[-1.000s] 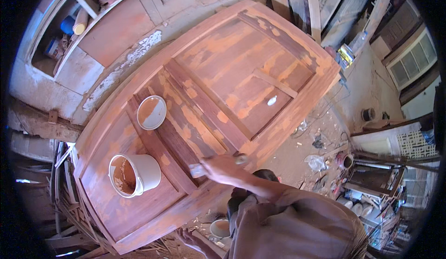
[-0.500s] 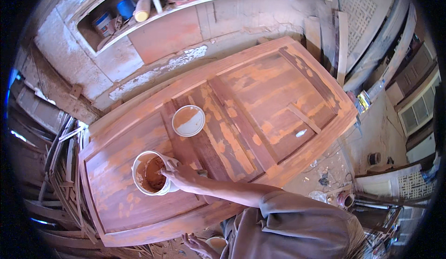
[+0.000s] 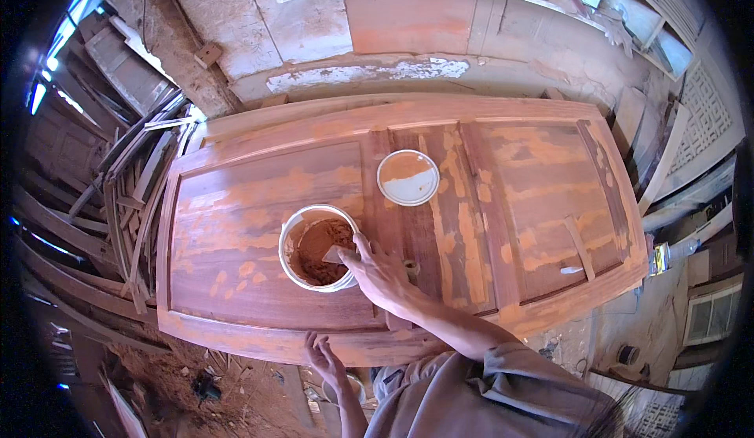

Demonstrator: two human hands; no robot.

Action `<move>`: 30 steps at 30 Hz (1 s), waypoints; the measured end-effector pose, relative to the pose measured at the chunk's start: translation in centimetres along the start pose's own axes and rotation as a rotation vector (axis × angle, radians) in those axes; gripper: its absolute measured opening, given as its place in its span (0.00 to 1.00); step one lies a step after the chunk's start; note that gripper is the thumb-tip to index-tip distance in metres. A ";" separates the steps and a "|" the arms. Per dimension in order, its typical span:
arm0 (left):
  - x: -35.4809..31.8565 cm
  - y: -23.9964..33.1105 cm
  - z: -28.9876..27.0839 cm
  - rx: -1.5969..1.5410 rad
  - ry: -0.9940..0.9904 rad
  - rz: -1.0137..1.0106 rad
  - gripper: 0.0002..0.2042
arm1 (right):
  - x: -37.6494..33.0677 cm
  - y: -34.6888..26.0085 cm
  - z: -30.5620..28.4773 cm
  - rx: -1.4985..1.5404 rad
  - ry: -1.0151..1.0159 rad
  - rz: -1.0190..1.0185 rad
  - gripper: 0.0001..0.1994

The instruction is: The person applies wood putty to the panels and frame of a wooden door using a putty knife and their fingers.

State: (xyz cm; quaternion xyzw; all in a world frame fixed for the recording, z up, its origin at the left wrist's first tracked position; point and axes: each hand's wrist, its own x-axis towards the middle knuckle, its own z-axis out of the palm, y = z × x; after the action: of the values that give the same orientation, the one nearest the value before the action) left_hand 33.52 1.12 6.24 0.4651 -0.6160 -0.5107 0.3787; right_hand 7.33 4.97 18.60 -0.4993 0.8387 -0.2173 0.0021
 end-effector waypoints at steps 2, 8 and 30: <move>0.1 0.5 0.8 -0.011 -0.041 0.003 0.14 | 0.4 0.3 0.1 -0.010 0.032 -0.037 0.28; -1.0 -1.0 2.1 -0.008 -0.091 -0.029 0.13 | 0.2 1.3 -0.7 -0.043 -0.167 0.040 0.30; -10.0 1.2 -1.4 0.081 0.039 -0.030 0.14 | -15.6 2.2 -4.5 0.224 -0.472 0.089 0.28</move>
State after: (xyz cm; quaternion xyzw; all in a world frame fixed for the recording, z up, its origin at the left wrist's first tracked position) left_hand 37.39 10.45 7.78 0.4990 -0.6216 -0.4818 0.3640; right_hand 12.37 20.56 18.53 -0.4955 0.8069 -0.1860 0.2624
